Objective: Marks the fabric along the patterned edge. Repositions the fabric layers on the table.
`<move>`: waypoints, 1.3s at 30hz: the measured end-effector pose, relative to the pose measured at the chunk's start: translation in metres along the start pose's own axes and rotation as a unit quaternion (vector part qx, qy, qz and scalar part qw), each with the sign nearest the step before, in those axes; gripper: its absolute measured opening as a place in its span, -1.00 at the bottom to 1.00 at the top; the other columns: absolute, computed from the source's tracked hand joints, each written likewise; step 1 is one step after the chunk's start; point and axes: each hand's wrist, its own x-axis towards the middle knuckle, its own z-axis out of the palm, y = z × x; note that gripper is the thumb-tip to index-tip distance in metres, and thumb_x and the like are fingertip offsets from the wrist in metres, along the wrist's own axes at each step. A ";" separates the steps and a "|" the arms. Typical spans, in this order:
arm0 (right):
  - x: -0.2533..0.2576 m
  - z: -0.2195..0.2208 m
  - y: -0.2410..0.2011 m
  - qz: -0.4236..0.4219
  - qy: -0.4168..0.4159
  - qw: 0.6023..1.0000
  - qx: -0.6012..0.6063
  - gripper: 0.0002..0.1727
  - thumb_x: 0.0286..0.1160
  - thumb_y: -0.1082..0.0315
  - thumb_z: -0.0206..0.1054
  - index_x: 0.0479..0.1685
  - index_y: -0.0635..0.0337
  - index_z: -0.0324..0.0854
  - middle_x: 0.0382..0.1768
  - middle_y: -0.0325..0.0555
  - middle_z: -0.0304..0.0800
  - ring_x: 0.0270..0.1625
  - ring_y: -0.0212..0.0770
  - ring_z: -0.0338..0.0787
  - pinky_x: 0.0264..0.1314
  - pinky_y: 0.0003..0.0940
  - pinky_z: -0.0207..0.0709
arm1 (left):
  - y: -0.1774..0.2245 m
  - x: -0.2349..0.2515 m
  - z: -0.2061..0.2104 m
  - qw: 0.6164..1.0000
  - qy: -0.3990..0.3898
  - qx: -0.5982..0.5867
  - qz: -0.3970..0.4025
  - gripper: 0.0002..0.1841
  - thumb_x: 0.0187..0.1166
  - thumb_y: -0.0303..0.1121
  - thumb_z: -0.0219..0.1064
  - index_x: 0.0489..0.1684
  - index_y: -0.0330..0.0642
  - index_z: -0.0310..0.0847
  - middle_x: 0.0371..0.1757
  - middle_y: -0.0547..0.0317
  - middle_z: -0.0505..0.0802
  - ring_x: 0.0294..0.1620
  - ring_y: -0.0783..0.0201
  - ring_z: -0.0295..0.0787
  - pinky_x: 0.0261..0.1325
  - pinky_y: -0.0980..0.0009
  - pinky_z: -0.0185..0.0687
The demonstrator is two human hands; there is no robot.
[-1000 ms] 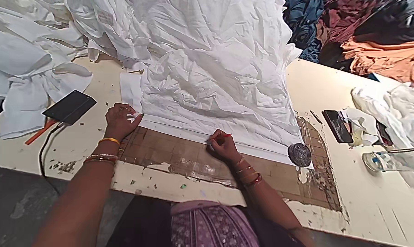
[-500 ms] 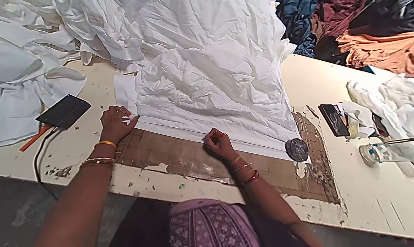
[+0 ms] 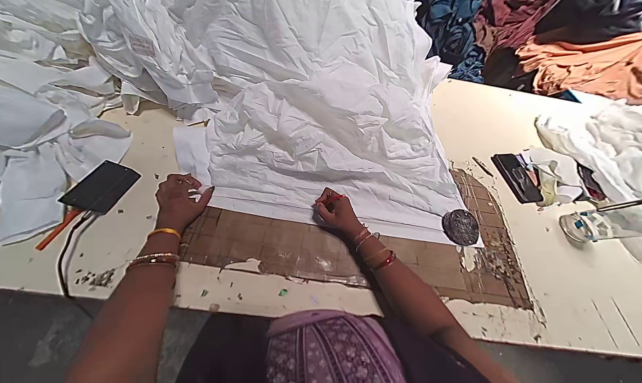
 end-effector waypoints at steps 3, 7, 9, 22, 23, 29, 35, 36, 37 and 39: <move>0.002 0.002 0.000 0.008 0.011 1.000 -0.016 -0.78 0.35 0.45 0.22 -0.33 0.50 0.68 -0.50 -0.01 0.71 -0.47 -0.42 0.56 -0.35 -0.53 0.40 | 0.000 0.001 0.000 1.000 0.002 0.000 -0.002 -0.49 0.55 -0.12 0.40 0.04 -0.57 0.67 0.48 -0.63 0.50 0.52 -0.61 0.35 0.52 -0.45 0.12; 0.001 0.000 0.000 0.004 -0.008 1.000 -0.013 -0.78 0.35 0.44 0.21 -0.34 0.48 0.66 -0.51 -0.03 0.68 -0.48 -0.44 0.55 -0.36 -0.54 0.37 | 0.000 0.001 0.000 1.000 0.002 0.005 -0.003 -0.49 0.55 -0.12 0.39 0.05 -0.57 0.67 0.48 -0.63 0.49 0.51 -0.62 0.36 0.52 -0.43 0.14; 0.002 0.000 -0.001 0.008 -0.010 1.000 -0.025 -0.77 0.37 0.43 0.21 -0.32 0.50 0.68 -0.50 0.00 0.70 -0.46 -0.38 0.58 -0.34 -0.47 0.40 | 0.000 0.001 -0.001 1.000 0.003 0.004 -0.002 -0.48 0.55 -0.11 0.38 0.06 -0.56 0.67 0.49 -0.63 0.50 0.53 -0.62 0.34 0.54 -0.44 0.10; -0.086 -0.067 0.000 0.096 0.114 0.976 0.160 -0.90 0.32 0.52 0.23 -0.23 0.28 0.60 -0.41 -0.47 0.71 -0.49 -0.73 0.56 -0.44 -0.75 0.43 | 0.001 -0.002 0.001 0.999 0.026 -0.002 0.027 -0.44 0.53 -0.05 0.34 0.07 -0.55 0.65 0.39 -0.69 0.52 0.41 -0.65 0.42 0.40 -0.47 0.21; -0.087 -0.065 0.002 0.085 0.102 0.983 0.128 -0.91 0.32 0.49 0.25 -0.28 0.30 0.60 -0.43 -0.46 0.69 -0.49 -0.76 0.52 -0.44 -0.78 0.39 | 0.000 -0.002 0.002 0.999 0.030 -0.002 0.030 -0.43 0.53 -0.05 0.33 0.06 -0.55 0.65 0.39 -0.69 0.52 0.41 -0.66 0.41 0.40 -0.48 0.20; -0.082 -0.062 -0.002 0.080 0.064 0.994 0.029 -0.82 0.38 0.43 0.23 -0.33 0.42 0.63 -0.58 -0.31 0.61 -0.55 -0.71 0.41 -0.46 -0.76 0.25 | -0.001 0.000 0.002 0.999 0.032 0.002 0.033 -0.43 0.54 -0.07 0.35 0.08 -0.59 0.65 0.41 -0.72 0.51 0.40 -0.67 0.44 0.40 -0.44 0.26; -0.081 -0.060 -0.001 0.067 0.072 0.995 -0.004 -0.80 0.37 0.43 0.21 -0.33 0.45 0.65 -0.51 -0.18 0.64 -0.50 -0.62 0.46 -0.40 -0.70 0.30 | -0.003 -0.001 0.004 0.998 0.039 0.009 0.040 -0.41 0.51 -0.03 0.33 0.04 -0.57 0.66 0.39 -0.68 0.54 0.39 -0.65 0.45 0.40 -0.43 0.26; -0.082 -0.060 -0.001 0.064 0.071 0.995 0.002 -0.80 0.36 0.44 0.22 -0.34 0.46 0.64 -0.52 -0.18 0.65 -0.50 -0.63 0.46 -0.40 -0.70 0.29 | -0.004 -0.001 0.004 0.998 0.039 0.010 0.042 -0.42 0.51 -0.03 0.33 0.04 -0.56 0.66 0.39 -0.68 0.54 0.39 -0.66 0.44 0.39 -0.43 0.26; -0.082 -0.060 -0.001 0.062 0.068 0.996 0.010 -0.82 0.35 0.44 0.22 -0.36 0.43 0.63 -0.53 -0.22 0.64 -0.50 -0.66 0.45 -0.41 -0.73 0.28 | -0.003 -0.001 0.004 0.998 0.038 0.009 0.042 -0.43 0.51 -0.04 0.34 0.04 -0.57 0.66 0.40 -0.69 0.53 0.39 -0.67 0.44 0.39 -0.44 0.26; -0.082 -0.060 -0.001 0.067 0.067 0.995 0.015 -0.82 0.36 0.43 0.21 -0.35 0.43 0.62 -0.52 -0.23 0.63 -0.50 -0.66 0.45 -0.41 -0.73 0.28 | -0.003 -0.001 0.004 0.999 0.037 0.007 0.037 -0.43 0.53 -0.06 0.34 0.07 -0.57 0.65 0.41 -0.70 0.52 0.40 -0.67 0.44 0.40 -0.44 0.26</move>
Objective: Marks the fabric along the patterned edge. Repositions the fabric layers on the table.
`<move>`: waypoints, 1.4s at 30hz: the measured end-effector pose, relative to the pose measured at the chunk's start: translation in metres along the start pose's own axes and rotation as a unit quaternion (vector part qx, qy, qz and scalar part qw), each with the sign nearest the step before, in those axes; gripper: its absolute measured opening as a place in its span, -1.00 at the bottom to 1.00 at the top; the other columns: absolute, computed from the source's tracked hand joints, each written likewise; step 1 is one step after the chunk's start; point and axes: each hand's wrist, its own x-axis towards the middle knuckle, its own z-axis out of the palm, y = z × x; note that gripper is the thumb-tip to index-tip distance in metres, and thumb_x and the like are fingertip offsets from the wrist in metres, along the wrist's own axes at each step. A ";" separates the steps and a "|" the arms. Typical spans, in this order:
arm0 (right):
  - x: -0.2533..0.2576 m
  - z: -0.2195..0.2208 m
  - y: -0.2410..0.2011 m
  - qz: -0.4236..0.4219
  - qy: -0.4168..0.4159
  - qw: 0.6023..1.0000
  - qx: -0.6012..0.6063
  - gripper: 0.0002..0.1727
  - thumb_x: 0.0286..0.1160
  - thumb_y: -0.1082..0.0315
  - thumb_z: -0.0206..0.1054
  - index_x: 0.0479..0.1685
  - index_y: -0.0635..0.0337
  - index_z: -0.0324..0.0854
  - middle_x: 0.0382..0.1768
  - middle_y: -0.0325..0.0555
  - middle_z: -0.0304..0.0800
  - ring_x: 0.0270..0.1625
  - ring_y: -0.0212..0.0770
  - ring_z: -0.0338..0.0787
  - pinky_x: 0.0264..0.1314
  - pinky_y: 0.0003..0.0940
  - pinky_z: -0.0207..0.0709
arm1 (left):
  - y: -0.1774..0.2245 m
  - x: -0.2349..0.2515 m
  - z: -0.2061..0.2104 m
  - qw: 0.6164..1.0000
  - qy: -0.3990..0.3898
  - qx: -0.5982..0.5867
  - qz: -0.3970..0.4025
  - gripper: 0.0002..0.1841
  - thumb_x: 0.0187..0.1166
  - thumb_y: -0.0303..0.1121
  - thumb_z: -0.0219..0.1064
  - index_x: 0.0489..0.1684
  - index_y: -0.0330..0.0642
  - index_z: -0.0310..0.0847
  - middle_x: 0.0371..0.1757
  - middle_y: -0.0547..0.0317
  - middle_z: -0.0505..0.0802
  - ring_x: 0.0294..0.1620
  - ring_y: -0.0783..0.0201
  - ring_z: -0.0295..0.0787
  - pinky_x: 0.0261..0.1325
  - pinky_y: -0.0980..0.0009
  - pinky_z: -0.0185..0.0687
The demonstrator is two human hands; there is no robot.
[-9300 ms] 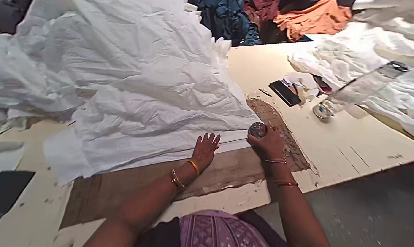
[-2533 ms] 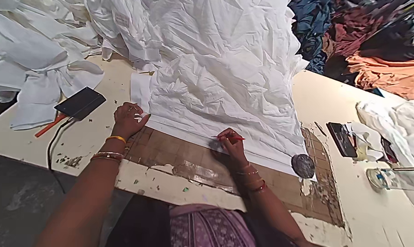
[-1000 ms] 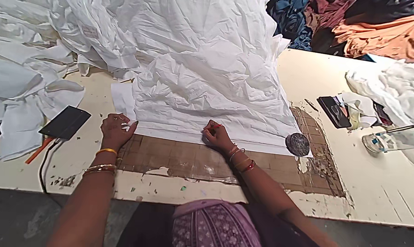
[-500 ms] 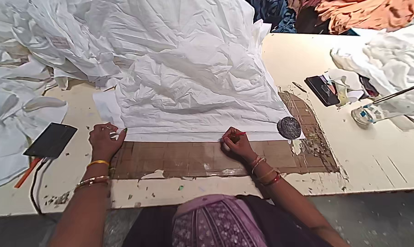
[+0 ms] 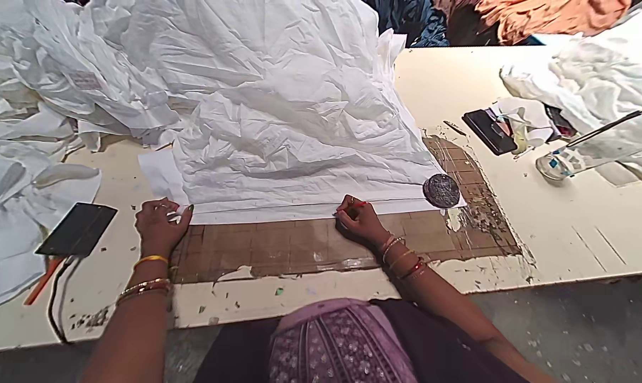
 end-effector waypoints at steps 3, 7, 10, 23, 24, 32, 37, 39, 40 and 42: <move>0.001 0.000 -0.001 0.009 0.003 1.000 0.002 -0.82 0.34 0.43 0.21 -0.38 0.42 0.62 -0.55 -0.26 0.59 -0.52 -0.65 0.42 -0.43 -0.70 0.25 | 0.001 0.000 0.001 1.000 -0.001 -0.001 -0.005 -0.43 0.52 -0.06 0.35 0.06 -0.58 0.66 0.41 -0.70 0.52 0.40 -0.67 0.43 0.40 -0.43 0.26; 0.012 -0.001 -0.005 0.017 0.060 0.996 0.059 -0.84 0.35 0.47 0.22 -0.32 0.43 0.64 -0.45 -0.30 0.67 -0.52 -0.75 0.45 -0.47 -0.80 0.31 | 0.002 0.000 -0.001 1.000 0.000 0.000 -0.007 -0.44 0.53 -0.07 0.36 0.06 -0.57 0.66 0.40 -0.70 0.52 0.42 -0.65 0.43 0.42 -0.43 0.25; 0.030 -0.005 -0.004 0.025 0.047 0.999 -0.003 -0.80 0.38 0.47 0.21 -0.29 0.48 0.67 -0.42 -0.13 0.70 -0.52 -0.63 0.44 -0.46 -0.70 0.30 | 0.006 -0.002 -0.002 1.000 -0.003 0.000 -0.009 -0.46 0.53 -0.10 0.36 0.07 -0.58 0.65 0.40 -0.70 0.53 0.43 -0.66 0.42 0.43 -0.44 0.24; 0.034 -0.002 0.010 -0.009 0.024 0.998 -0.063 -0.78 0.35 0.43 0.22 -0.34 0.48 0.67 -0.51 -0.07 0.69 -0.49 -0.49 0.51 -0.37 -0.56 0.34 | 0.007 -0.001 -0.004 1.000 -0.011 -0.007 -0.009 -0.44 0.54 -0.09 0.37 0.07 -0.61 0.65 0.42 -0.72 0.51 0.43 -0.65 0.42 0.43 -0.42 0.25; 0.035 -0.002 0.009 -0.004 0.019 0.998 -0.057 -0.78 0.33 0.42 0.22 -0.36 0.47 0.66 -0.53 -0.11 0.67 -0.49 -0.55 0.49 -0.38 -0.60 0.31 | 0.006 -0.001 -0.004 1.000 -0.008 -0.004 -0.007 -0.44 0.53 -0.09 0.37 0.06 -0.60 0.66 0.42 -0.71 0.52 0.42 -0.65 0.43 0.42 -0.42 0.26; 0.028 -0.016 -0.003 0.111 0.145 0.953 0.241 -0.77 0.29 0.57 0.08 -0.59 0.04 0.45 -0.69 -0.49 0.56 -0.64 -0.66 0.48 -0.55 -0.71 0.33 | 0.008 -0.002 -0.007 1.000 -0.002 -0.011 -0.008 -0.48 0.53 -0.14 0.38 0.02 -0.61 0.66 0.40 -0.72 0.52 0.43 -0.65 0.42 0.44 -0.42 0.25; -0.019 -0.075 -0.001 0.111 0.179 0.955 0.207 -0.78 0.38 0.58 0.08 -0.35 0.08 0.60 -0.55 -0.51 0.71 -0.63 -0.66 0.53 -0.57 -0.71 0.38 | 0.007 -0.001 -0.004 1.000 -0.006 -0.015 0.000 -0.45 0.54 -0.11 0.37 0.05 -0.62 0.64 0.41 -0.75 0.49 0.43 -0.69 0.39 0.44 -0.44 0.22; -0.031 -0.076 0.011 0.082 0.114 0.984 0.111 -0.89 0.33 0.53 0.19 -0.28 0.22 0.60 -0.42 -0.49 0.70 -0.52 -0.72 0.52 -0.47 -0.75 0.40 | 0.006 -0.001 -0.004 1.000 -0.007 -0.015 0.005 -0.44 0.53 -0.11 0.35 0.04 -0.63 0.63 0.41 -0.76 0.49 0.43 -0.71 0.38 0.43 -0.46 0.20; -0.033 -0.075 0.018 0.060 0.101 0.991 0.062 -0.91 0.30 0.50 0.23 -0.31 0.31 0.62 -0.40 -0.43 0.69 -0.48 -0.75 0.52 -0.43 -0.78 0.38 | 0.006 -0.002 -0.003 1.000 -0.005 -0.016 0.005 -0.44 0.53 -0.11 0.36 0.03 -0.63 0.63 0.41 -0.76 0.50 0.43 -0.72 0.37 0.43 -0.47 0.19; -0.035 -0.070 0.025 0.032 0.103 0.994 0.001 -0.88 0.31 0.45 0.25 -0.39 0.38 0.60 -0.44 -0.35 0.66 -0.47 -0.78 0.48 -0.42 -0.82 0.31 | 0.006 -0.002 -0.003 1.000 -0.004 -0.013 0.004 -0.45 0.54 -0.11 0.36 0.03 -0.63 0.64 0.39 -0.76 0.51 0.41 -0.71 0.39 0.41 -0.47 0.22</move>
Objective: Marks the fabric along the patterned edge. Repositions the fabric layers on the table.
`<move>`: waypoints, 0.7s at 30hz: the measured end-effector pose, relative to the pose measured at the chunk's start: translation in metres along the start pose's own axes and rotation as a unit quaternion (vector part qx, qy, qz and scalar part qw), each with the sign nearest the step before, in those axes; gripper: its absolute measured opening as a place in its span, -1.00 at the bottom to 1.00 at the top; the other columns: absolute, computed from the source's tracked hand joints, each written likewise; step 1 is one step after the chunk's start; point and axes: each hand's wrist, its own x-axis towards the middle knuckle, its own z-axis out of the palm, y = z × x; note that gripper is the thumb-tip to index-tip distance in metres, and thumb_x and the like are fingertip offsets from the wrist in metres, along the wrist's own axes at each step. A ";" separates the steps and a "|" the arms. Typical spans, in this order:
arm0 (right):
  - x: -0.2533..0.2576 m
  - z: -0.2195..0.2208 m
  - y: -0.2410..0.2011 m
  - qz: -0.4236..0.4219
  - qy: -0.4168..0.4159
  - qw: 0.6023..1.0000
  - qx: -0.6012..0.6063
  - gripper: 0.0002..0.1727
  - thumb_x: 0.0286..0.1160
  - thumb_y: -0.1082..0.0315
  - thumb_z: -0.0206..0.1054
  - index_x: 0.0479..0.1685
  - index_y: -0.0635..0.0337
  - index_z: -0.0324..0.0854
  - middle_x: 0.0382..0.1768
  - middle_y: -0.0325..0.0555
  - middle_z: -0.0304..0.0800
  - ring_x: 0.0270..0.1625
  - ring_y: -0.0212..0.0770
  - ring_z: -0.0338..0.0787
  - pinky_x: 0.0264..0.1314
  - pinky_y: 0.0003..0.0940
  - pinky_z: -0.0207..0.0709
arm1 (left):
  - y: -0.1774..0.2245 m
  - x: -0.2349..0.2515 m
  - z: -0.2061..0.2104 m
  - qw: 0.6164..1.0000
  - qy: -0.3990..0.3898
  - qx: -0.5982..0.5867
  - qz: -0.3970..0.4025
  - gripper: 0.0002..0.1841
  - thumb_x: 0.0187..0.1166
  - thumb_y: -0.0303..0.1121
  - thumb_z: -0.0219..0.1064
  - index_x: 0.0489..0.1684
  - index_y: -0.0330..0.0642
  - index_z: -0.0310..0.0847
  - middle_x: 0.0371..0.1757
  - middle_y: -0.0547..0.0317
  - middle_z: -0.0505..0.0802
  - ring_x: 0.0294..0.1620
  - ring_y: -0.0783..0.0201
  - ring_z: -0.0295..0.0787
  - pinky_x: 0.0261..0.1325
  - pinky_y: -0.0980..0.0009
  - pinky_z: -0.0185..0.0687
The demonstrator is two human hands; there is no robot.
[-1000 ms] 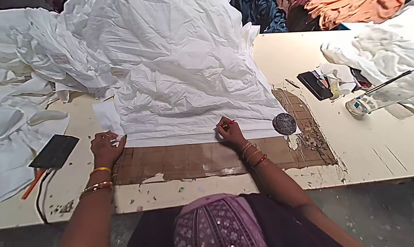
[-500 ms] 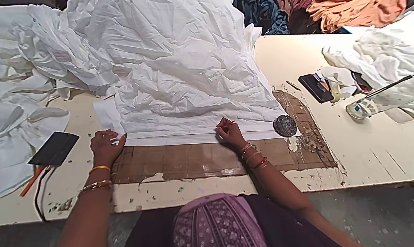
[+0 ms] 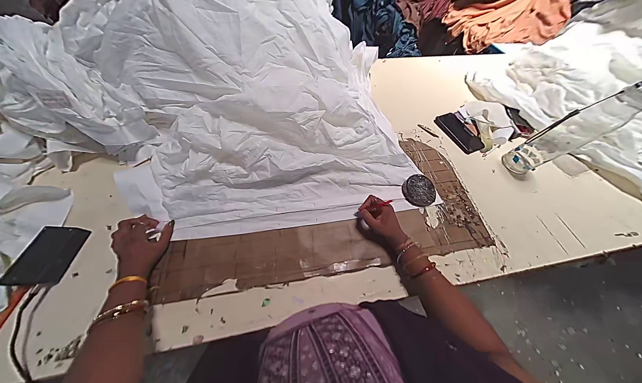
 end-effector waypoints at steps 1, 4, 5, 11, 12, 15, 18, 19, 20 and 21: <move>0.000 0.002 0.000 -0.011 0.009 1.000 -0.016 -0.85 0.30 0.44 0.24 -0.42 0.40 0.60 -0.46 -0.31 0.65 -0.47 -0.77 0.46 -0.42 -0.82 0.29 | 0.000 0.001 -0.001 1.000 0.001 0.002 0.001 -0.46 0.54 -0.12 0.36 0.03 -0.63 0.64 0.39 -0.76 0.51 0.40 -0.72 0.40 0.40 -0.47 0.23; -0.002 0.002 0.000 -0.017 0.010 0.999 -0.045 -0.82 0.32 0.43 0.22 -0.44 0.43 0.60 -0.50 -0.25 0.61 -0.48 -0.71 0.44 -0.40 -0.78 0.27 | 0.000 0.001 -0.001 1.000 0.002 0.001 0.004 -0.45 0.53 -0.11 0.36 0.03 -0.63 0.64 0.39 -0.76 0.51 0.41 -0.72 0.39 0.41 -0.48 0.20; -0.003 0.002 -0.002 -0.013 0.005 0.998 -0.054 -0.81 0.32 0.43 0.21 -0.44 0.44 0.59 -0.51 -0.24 0.60 -0.49 -0.70 0.43 -0.42 -0.77 0.26 | -0.002 0.000 0.000 1.000 0.003 0.000 0.006 -0.44 0.52 -0.10 0.36 0.03 -0.62 0.64 0.40 -0.76 0.50 0.41 -0.72 0.39 0.41 -0.49 0.19; -0.001 0.003 -0.004 -0.010 0.006 0.995 -0.102 -0.77 0.35 0.44 0.19 -0.41 0.50 0.64 -0.50 -0.09 0.65 -0.48 -0.58 0.48 -0.40 -0.67 0.31 | -0.005 0.001 0.002 1.000 0.000 0.003 0.000 -0.41 0.53 -0.05 0.34 0.09 -0.61 0.63 0.43 -0.78 0.47 0.42 -0.72 0.38 0.43 -0.48 0.19; -0.002 0.003 -0.005 -0.007 0.005 0.995 -0.102 -0.77 0.35 0.44 0.19 -0.41 0.50 0.64 -0.50 -0.10 0.65 -0.48 -0.59 0.49 -0.39 -0.67 0.31 | -0.004 0.001 0.001 1.000 -0.005 0.002 -0.005 -0.41 0.54 -0.06 0.34 0.10 -0.61 0.62 0.44 -0.78 0.46 0.44 -0.72 0.37 0.43 -0.48 0.18; -0.002 0.002 -0.006 0.001 -0.006 0.995 -0.097 -0.78 0.33 0.42 0.17 -0.44 0.45 0.61 -0.51 -0.14 0.64 -0.47 -0.59 0.49 -0.38 -0.67 0.31 | -0.006 0.002 0.002 1.000 0.001 0.005 -0.005 -0.39 0.52 -0.03 0.34 0.09 -0.60 0.63 0.43 -0.76 0.47 0.42 -0.71 0.39 0.42 -0.47 0.21; -0.002 0.004 -0.006 -0.010 -0.001 0.993 -0.114 -0.77 0.35 0.43 0.18 -0.41 0.48 0.64 -0.51 -0.06 0.65 -0.47 -0.50 0.53 -0.37 -0.59 0.35 | -0.004 0.001 0.001 1.000 -0.002 0.002 -0.008 -0.40 0.54 -0.05 0.34 0.09 -0.60 0.63 0.44 -0.76 0.46 0.45 -0.70 0.37 0.44 -0.46 0.20; -0.003 0.004 -0.006 -0.009 -0.002 0.994 -0.109 -0.77 0.34 0.42 0.18 -0.43 0.48 0.63 -0.51 -0.07 0.64 -0.46 -0.50 0.53 -0.36 -0.59 0.35 | -0.003 0.001 0.001 1.000 -0.002 0.003 -0.007 -0.41 0.54 -0.06 0.35 0.09 -0.60 0.63 0.43 -0.75 0.47 0.45 -0.69 0.38 0.44 -0.45 0.21; -0.002 0.003 -0.005 -0.003 -0.002 0.996 -0.091 -0.78 0.32 0.42 0.18 -0.47 0.45 0.61 -0.53 -0.13 0.62 -0.46 -0.54 0.52 -0.36 -0.61 0.34 | -0.002 0.000 0.000 1.000 -0.002 0.002 -0.007 -0.42 0.54 -0.07 0.36 0.09 -0.60 0.63 0.43 -0.76 0.47 0.45 -0.70 0.38 0.44 -0.45 0.21; -0.001 0.003 -0.003 0.001 0.005 0.998 -0.062 -0.80 0.30 0.41 0.19 -0.50 0.41 0.58 -0.54 -0.22 0.60 -0.47 -0.61 0.51 -0.37 -0.67 0.33 | -0.002 0.000 0.000 1.000 -0.002 0.000 -0.007 -0.43 0.54 -0.08 0.36 0.09 -0.61 0.63 0.44 -0.76 0.47 0.45 -0.70 0.37 0.45 -0.46 0.19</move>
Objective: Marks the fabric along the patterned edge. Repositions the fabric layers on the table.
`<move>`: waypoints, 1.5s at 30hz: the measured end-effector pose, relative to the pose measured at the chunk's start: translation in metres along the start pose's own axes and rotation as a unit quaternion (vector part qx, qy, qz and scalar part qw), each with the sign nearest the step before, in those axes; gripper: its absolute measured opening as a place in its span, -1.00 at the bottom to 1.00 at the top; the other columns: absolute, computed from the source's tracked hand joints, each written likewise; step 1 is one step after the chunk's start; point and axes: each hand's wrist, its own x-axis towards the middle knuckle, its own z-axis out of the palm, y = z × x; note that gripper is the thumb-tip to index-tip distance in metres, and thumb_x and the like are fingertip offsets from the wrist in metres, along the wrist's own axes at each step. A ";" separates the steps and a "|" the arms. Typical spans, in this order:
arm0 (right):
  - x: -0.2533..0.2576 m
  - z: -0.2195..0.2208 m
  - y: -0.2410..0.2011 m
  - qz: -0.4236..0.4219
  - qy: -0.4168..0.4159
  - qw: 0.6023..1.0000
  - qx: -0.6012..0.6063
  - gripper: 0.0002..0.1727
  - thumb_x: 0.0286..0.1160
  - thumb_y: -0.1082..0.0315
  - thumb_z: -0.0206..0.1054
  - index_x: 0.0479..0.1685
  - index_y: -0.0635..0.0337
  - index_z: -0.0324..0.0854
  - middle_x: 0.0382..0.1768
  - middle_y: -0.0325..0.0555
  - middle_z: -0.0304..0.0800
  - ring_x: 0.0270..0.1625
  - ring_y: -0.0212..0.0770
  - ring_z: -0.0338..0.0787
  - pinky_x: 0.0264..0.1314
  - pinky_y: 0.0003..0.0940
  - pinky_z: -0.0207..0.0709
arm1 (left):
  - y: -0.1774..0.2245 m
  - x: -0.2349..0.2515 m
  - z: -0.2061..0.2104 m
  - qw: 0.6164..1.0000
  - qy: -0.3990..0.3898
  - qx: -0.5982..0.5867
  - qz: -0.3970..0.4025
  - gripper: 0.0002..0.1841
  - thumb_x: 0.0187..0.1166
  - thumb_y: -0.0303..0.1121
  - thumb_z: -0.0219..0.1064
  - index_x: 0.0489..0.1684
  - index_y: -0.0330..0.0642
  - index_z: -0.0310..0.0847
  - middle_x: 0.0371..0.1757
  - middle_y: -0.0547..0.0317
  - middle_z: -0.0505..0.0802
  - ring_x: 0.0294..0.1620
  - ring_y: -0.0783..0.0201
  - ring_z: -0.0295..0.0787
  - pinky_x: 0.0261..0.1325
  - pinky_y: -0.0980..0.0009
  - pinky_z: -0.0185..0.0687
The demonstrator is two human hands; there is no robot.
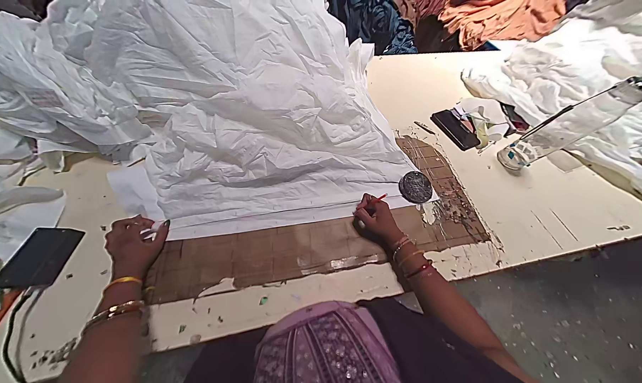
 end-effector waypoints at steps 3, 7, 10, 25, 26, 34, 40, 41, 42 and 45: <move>0.012 0.002 0.003 0.003 0.066 0.996 0.052 -0.82 0.35 0.46 0.17 -0.37 0.43 0.61 -0.46 -0.31 0.63 -0.50 -0.74 0.45 -0.44 -0.77 0.31 | -0.001 0.001 0.001 1.000 0.005 -0.001 0.004 -0.44 0.54 -0.09 0.36 0.08 -0.61 0.63 0.41 -0.75 0.49 0.40 -0.69 0.41 0.41 -0.46 0.23; 0.032 0.003 0.005 0.017 0.020 0.999 -0.020 -0.76 0.37 0.45 0.18 -0.31 0.50 0.68 -0.42 -0.08 0.70 -0.47 -0.58 0.47 -0.40 -0.63 0.31 | 0.001 -0.001 0.000 1.000 0.000 -0.001 0.001 -0.45 0.55 -0.12 0.36 0.10 -0.61 0.62 0.43 -0.75 0.47 0.41 -0.69 0.40 0.40 -0.46 0.25; 0.034 0.004 0.009 0.014 0.004 1.000 -0.026 -0.76 0.34 0.45 0.18 -0.34 0.51 0.67 -0.43 -0.05 0.69 -0.46 -0.53 0.51 -0.38 -0.61 0.35 | 0.001 0.001 0.000 1.000 0.007 -0.001 0.006 -0.44 0.54 -0.11 0.36 0.09 -0.61 0.62 0.41 -0.77 0.49 0.42 -0.71 0.39 0.42 -0.47 0.21; 0.019 -0.025 0.002 0.082 0.204 0.956 0.193 -0.78 0.35 0.55 0.11 -0.49 0.00 0.53 -0.66 -0.59 0.59 -0.66 -0.67 0.45 -0.57 -0.69 0.34 | -0.001 0.000 0.001 1.000 0.008 -0.009 0.001 -0.44 0.53 -0.10 0.36 0.08 -0.62 0.62 0.44 -0.75 0.47 0.46 -0.70 0.36 0.46 -0.46 0.20; 0.010 -0.039 0.004 0.086 0.199 0.959 0.182 -0.78 0.34 0.56 0.11 -0.48 0.01 0.55 -0.63 -0.60 0.63 -0.63 -0.68 0.49 -0.52 -0.70 0.38 | -0.002 0.000 0.002 1.000 0.010 -0.008 0.006 -0.42 0.52 -0.08 0.35 0.07 -0.62 0.63 0.44 -0.76 0.47 0.46 -0.71 0.35 0.46 -0.47 0.17; -0.012 -0.069 0.031 0.058 0.120 0.989 -0.060 -0.82 0.27 0.41 0.23 -0.47 0.41 0.62 -0.56 -0.32 0.60 -0.51 -0.71 0.46 -0.41 -0.73 0.31 | -0.006 0.001 0.004 1.000 0.008 -0.006 0.011 -0.37 0.50 -0.03 0.31 0.09 -0.62 0.61 0.45 -0.76 0.46 0.46 -0.71 0.35 0.45 -0.47 0.17; -0.011 -0.068 0.029 0.044 0.097 0.988 -0.111 -0.79 0.27 0.39 0.22 -0.48 0.41 0.64 -0.56 -0.22 0.60 -0.47 -0.60 0.48 -0.36 -0.63 0.33 | -0.007 0.001 0.004 1.000 0.004 -0.011 0.007 -0.39 0.51 -0.06 0.33 0.10 -0.64 0.60 0.45 -0.77 0.45 0.47 -0.71 0.34 0.46 -0.45 0.19; -0.011 -0.067 0.028 0.040 0.100 0.987 -0.123 -0.78 0.27 0.39 0.22 -0.48 0.43 0.65 -0.56 -0.15 0.63 -0.46 -0.54 0.51 -0.33 -0.57 0.35 | -0.006 0.001 0.003 1.000 0.002 -0.010 0.006 -0.39 0.51 -0.06 0.33 0.11 -0.64 0.59 0.45 -0.78 0.44 0.47 -0.71 0.34 0.47 -0.45 0.18; -0.010 -0.067 0.027 0.042 0.100 0.986 -0.130 -0.77 0.27 0.39 0.23 -0.49 0.44 0.66 -0.56 -0.13 0.64 -0.46 -0.52 0.52 -0.33 -0.56 0.35 | -0.005 0.000 0.003 1.000 0.002 -0.008 0.005 -0.38 0.51 -0.06 0.32 0.10 -0.64 0.59 0.46 -0.78 0.44 0.47 -0.71 0.34 0.47 -0.45 0.18; -0.012 -0.068 0.028 0.053 0.099 0.988 -0.104 -0.81 0.24 0.41 0.20 -0.54 0.38 0.59 -0.58 -0.24 0.57 -0.48 -0.60 0.49 -0.37 -0.65 0.35 | -0.005 -0.001 0.003 1.000 0.004 -0.005 0.005 -0.37 0.50 -0.02 0.31 0.11 -0.62 0.60 0.45 -0.78 0.44 0.46 -0.72 0.34 0.48 -0.45 0.17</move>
